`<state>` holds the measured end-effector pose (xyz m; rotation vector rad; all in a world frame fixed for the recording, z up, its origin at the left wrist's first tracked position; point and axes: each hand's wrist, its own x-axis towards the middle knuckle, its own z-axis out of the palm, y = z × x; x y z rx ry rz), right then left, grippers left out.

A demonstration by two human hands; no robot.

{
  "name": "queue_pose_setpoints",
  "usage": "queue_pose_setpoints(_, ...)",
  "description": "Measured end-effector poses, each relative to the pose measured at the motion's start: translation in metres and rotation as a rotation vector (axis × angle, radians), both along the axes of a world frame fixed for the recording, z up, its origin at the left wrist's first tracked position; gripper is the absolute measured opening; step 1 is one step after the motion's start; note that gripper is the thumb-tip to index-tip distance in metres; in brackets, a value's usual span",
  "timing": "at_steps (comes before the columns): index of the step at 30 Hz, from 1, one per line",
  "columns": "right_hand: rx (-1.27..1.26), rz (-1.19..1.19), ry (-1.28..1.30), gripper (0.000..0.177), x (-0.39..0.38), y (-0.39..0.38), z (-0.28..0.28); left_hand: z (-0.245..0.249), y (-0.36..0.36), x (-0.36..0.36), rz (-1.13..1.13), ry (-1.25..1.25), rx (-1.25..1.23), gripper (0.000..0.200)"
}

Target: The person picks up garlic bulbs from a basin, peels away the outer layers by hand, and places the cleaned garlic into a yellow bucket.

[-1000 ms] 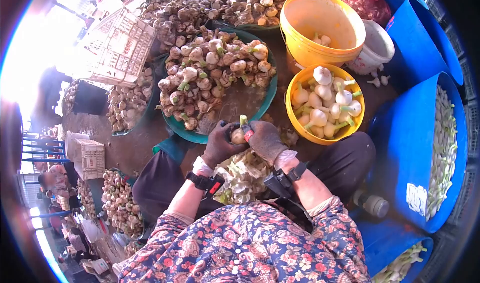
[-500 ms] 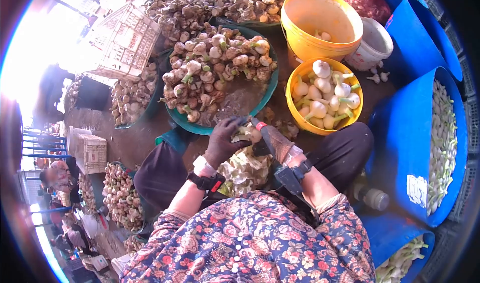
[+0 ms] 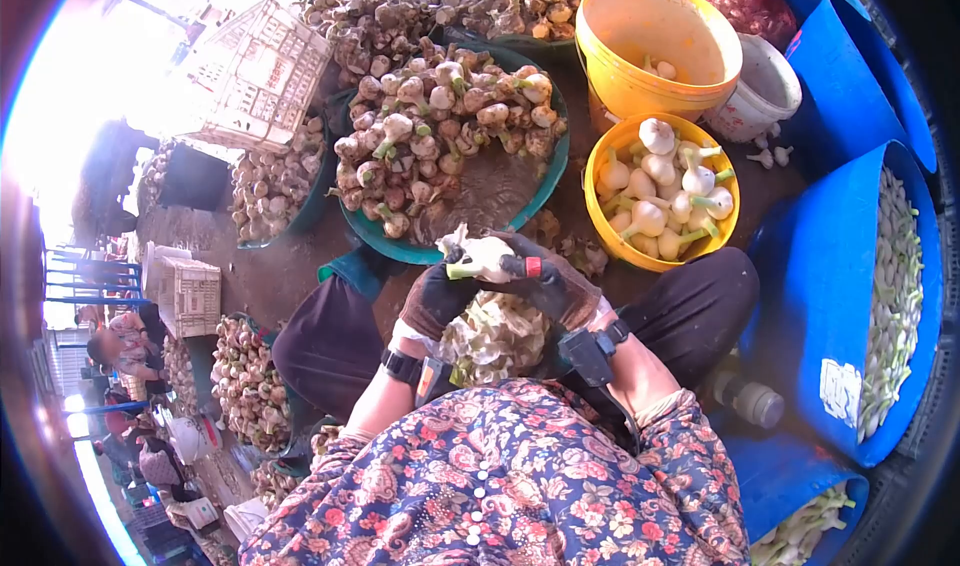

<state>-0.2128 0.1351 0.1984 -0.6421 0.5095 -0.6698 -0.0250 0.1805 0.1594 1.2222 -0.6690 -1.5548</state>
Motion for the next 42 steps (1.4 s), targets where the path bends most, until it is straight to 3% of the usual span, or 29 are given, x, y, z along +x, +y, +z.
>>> queue_pose_setpoints(3,-0.13,0.021,0.05,0.058,0.002,-0.003,0.004,0.005,0.005,0.003,-0.062,-0.262,-0.192,0.022)
queue_pose_setpoints(5,-0.274,0.034,0.217,0.058,0.006,-0.004,-0.004,-0.004,0.005,0.011,-0.021,-0.047,-0.092,0.021)
queue_pose_setpoints(7,-0.853,-0.183,0.564,0.052,0.015,0.002,-0.009,-0.024,0.001,0.018,0.11,0.638,0.182,0.021)
queue_pose_setpoints(8,-1.141,-0.297,0.74,0.049,0.018,0.005,-0.013,-0.023,0.001,0.015,0.053,0.243,0.057,0.021)
queue_pose_setpoints(9,-1.06,-0.285,0.743,0.045,0.018,0.006,-0.02,-0.022,0.003,0.011,-0.003,-0.152,-0.07,0.021)
queue_pose_setpoints(11,-0.896,-0.259,0.742,0.038,0.02,0.006,-0.028,0.002,0.003,0.007,-0.102,-0.561,-0.207,0.023)
queue_pose_setpoints(12,-0.31,-0.242,0.318,0.028,0.024,0.006,-0.026,0.013,0.003,0.008,-0.145,-0.572,-0.217,0.024)
queue_pose_setpoints(13,-0.181,-0.279,0.29,0.028,0.021,0.002,-0.029,0.026,0.003,0.006,-0.187,-0.582,-0.227,0.025)
queue_pose_setpoints(14,-0.052,-0.316,0.26,0.029,0.016,-0.005,-0.036,0.046,0.003,-0.001,-0.067,-0.149,0.007,0.03)
queue_pose_setpoints(15,0.076,-0.352,0.229,0.029,0.011,-0.012,-0.043,0.04,0.01,0.004,-0.226,-0.293,-0.139,0.032)
queue_pose_setpoints(17,0.149,-0.382,0.242,0.027,0.003,-0.021,-0.039,0.047,0.024,0.01,-0.646,-0.596,-0.145,0.031)
queue_pose_setpoints(19,0.211,-0.362,0.283,0.026,-0.005,-0.024,-0.032,0.045,0.026,0.011,-1.273,-0.91,0.099,0.035)
queue_pose_setpoints(20,0.18,-0.364,0.32,0.025,-0.005,-0.023,-0.034,0.045,0.028,0.01,-1.384,-1.108,-0.099,0.05)
queue_pose_setpoints(23,0.154,-0.319,0.394,0.026,0.003,-0.018,-0.025,0.036,0.021,-0.004,-0.474,-1.133,-0.2,0.061)
queue_pose_setpoints(25,0.057,-0.263,0.424,0.025,0.006,-0.012,-0.033,0.048,0.004,-0.015,-0.212,-0.893,-0.234,0.055)
queue_pose_setpoints(26,0.001,-0.213,0.426,0.025,0.007,-0.012,-0.03,0.042,-0.006,-0.016,-0.155,-0.899,-0.41,0.04)
queue_pose_setpoints(29,-0.064,-0.142,0.34,0.024,0.008,-0.012,-0.021,0.027,-0.016,-0.014,-0.053,-0.362,-0.14,0.023)
queue_pose_setpoints(30,-0.027,-0.133,0.313,0.024,0.006,-0.012,-0.017,0.026,-0.014,-0.012,-0.036,-0.4,-0.11,0.014)
queue_pose_setpoints(33,0.025,-0.183,0.344,0.024,0.002,-0.013,-0.017,0.026,-0.003,-0.009,-0.14,-0.71,-0.212,0.012)
queue_pose_setpoints(34,0.028,-0.208,0.372,0.024,0.002,-0.016,-0.022,0.029,0.003,-0.01,-0.213,-0.707,-0.285,0.011)
queue_pose_setpoints(35,0.043,-0.245,0.353,0.024,0.002,-0.017,-0.032,0.054,0.01,-0.018,-0.291,-0.615,-0.3,0.012)
queue_pose_setpoints(37,0.078,-0.324,0.316,0.024,0.001,-0.019,-0.054,0.072,0.024,-0.012,-0.529,-0.541,-0.061,0.011)
queue_pose_setpoints(39,0.202,-0.344,0.263,0.022,0.0,-0.019,-0.045,0.084,0.032,-0.002,-0.413,-0.213,-0.049,0.011)
queue_pose_setpoints(41,0.387,-0.307,0.17,0.021,-0.001,-0.021,-0.048,0.091,0.035,0.027,-0.399,-0.066,-0.126,0.009)
queue_pose_setpoints(42,0.339,-0.302,0.244,0.023,-0.002,-0.022,-0.056,0.094,0.034,0.04,-0.424,-0.023,-0.162,0.011)
